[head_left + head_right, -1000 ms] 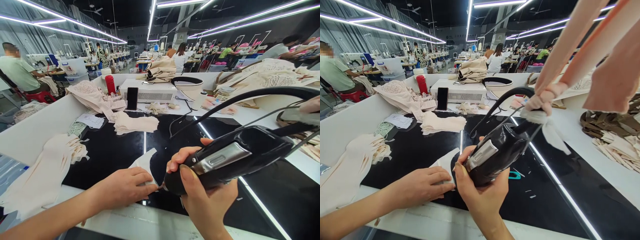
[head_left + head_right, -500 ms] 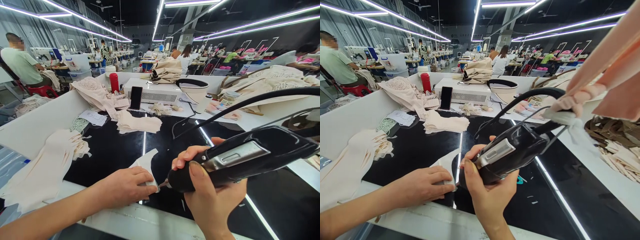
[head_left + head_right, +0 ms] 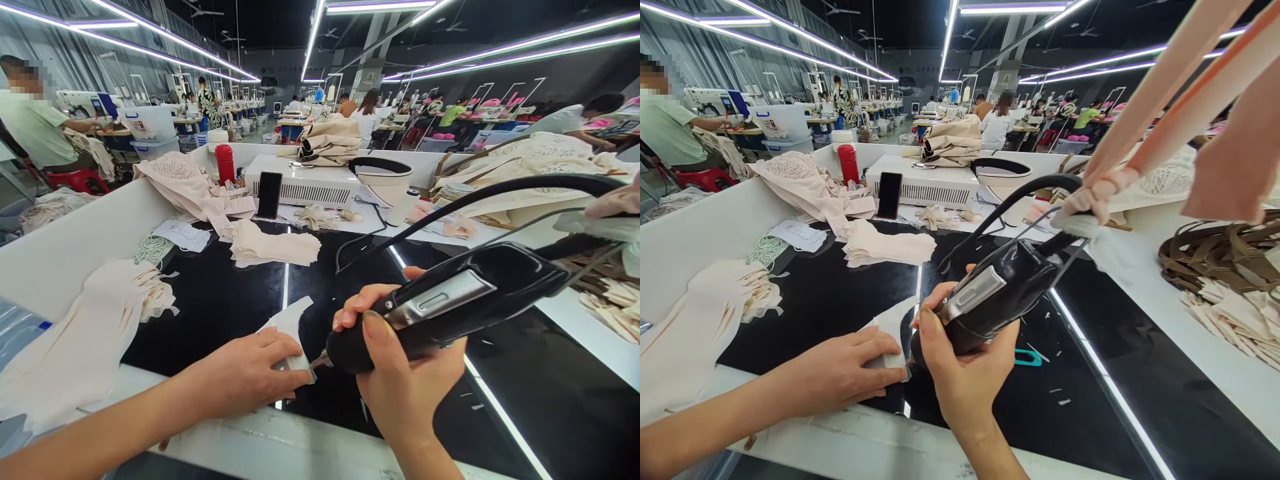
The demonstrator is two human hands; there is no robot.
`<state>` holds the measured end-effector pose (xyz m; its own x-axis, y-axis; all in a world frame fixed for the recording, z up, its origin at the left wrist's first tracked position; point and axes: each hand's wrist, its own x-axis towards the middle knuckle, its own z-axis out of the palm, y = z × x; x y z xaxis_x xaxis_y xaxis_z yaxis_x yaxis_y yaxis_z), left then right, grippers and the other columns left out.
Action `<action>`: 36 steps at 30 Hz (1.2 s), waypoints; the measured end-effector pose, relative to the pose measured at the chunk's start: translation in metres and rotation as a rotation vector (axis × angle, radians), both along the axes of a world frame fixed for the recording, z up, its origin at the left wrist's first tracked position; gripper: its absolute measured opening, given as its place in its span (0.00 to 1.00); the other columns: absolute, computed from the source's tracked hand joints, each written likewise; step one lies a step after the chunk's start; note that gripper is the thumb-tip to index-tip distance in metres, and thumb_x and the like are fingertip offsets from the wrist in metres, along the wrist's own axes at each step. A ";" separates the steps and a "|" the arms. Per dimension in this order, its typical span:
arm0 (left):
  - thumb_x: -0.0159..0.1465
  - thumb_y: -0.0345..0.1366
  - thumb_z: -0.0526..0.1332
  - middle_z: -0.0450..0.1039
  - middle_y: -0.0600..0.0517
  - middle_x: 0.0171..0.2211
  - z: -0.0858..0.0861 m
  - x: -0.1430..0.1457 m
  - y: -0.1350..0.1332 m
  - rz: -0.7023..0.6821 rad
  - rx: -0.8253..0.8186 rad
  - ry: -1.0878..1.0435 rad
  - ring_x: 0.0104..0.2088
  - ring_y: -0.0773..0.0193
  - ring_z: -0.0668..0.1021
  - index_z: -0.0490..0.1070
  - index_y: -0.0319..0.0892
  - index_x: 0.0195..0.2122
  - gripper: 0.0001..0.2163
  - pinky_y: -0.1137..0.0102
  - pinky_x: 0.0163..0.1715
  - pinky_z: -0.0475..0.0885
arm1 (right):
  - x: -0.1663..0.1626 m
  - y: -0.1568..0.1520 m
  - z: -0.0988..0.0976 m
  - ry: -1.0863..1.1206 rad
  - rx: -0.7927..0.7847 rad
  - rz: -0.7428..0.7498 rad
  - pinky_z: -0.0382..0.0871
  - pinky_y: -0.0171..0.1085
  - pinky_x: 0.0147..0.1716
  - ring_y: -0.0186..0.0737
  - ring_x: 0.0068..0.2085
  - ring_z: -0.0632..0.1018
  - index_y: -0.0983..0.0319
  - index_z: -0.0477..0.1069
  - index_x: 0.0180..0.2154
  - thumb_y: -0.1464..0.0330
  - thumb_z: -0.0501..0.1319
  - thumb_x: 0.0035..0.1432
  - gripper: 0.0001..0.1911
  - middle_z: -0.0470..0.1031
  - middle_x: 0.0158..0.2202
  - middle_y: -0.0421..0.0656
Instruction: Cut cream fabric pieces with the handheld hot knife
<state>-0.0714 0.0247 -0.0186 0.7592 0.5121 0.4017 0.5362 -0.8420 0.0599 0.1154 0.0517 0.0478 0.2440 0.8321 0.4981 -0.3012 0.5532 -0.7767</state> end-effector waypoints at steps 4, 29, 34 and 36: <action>0.75 0.37 0.62 0.72 0.42 0.53 0.001 0.000 0.000 0.001 -0.021 0.001 0.51 0.55 0.79 0.74 0.43 0.56 0.11 0.61 0.57 0.77 | -0.001 0.000 0.000 -0.002 0.006 0.008 0.76 0.39 0.26 0.36 0.25 0.78 0.51 0.69 0.52 0.70 0.73 0.57 0.24 0.78 0.31 0.33; 0.73 0.39 0.66 0.72 0.41 0.58 -0.002 -0.005 0.000 0.042 -0.084 -0.004 0.57 0.51 0.78 0.74 0.47 0.58 0.14 0.50 0.63 0.73 | -0.010 0.014 -0.001 -0.026 0.006 -0.030 0.77 0.37 0.25 0.34 0.23 0.77 0.53 0.67 0.52 0.73 0.71 0.55 0.25 0.78 0.30 0.32; 0.73 0.40 0.65 0.72 0.39 0.56 0.001 -0.001 -0.006 0.061 -0.071 0.000 0.57 0.48 0.78 0.75 0.45 0.57 0.14 0.48 0.62 0.74 | -0.010 0.012 -0.001 -0.037 0.013 -0.011 0.78 0.36 0.25 0.33 0.24 0.78 0.53 0.69 0.46 0.74 0.70 0.57 0.18 0.78 0.31 0.32; 0.73 0.40 0.65 0.71 0.38 0.56 0.004 0.003 -0.012 0.079 -0.075 -0.007 0.58 0.47 0.78 0.74 0.44 0.58 0.15 0.48 0.62 0.74 | -0.008 0.008 -0.002 -0.039 0.027 0.007 0.78 0.35 0.26 0.32 0.25 0.78 0.53 0.69 0.46 0.74 0.70 0.58 0.18 0.79 0.32 0.33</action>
<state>-0.0680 0.0125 -0.0143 0.7124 0.5994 0.3650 0.6003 -0.7899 0.1255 0.1073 0.0598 0.0459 0.2180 0.8197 0.5297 -0.2751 0.5724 -0.7724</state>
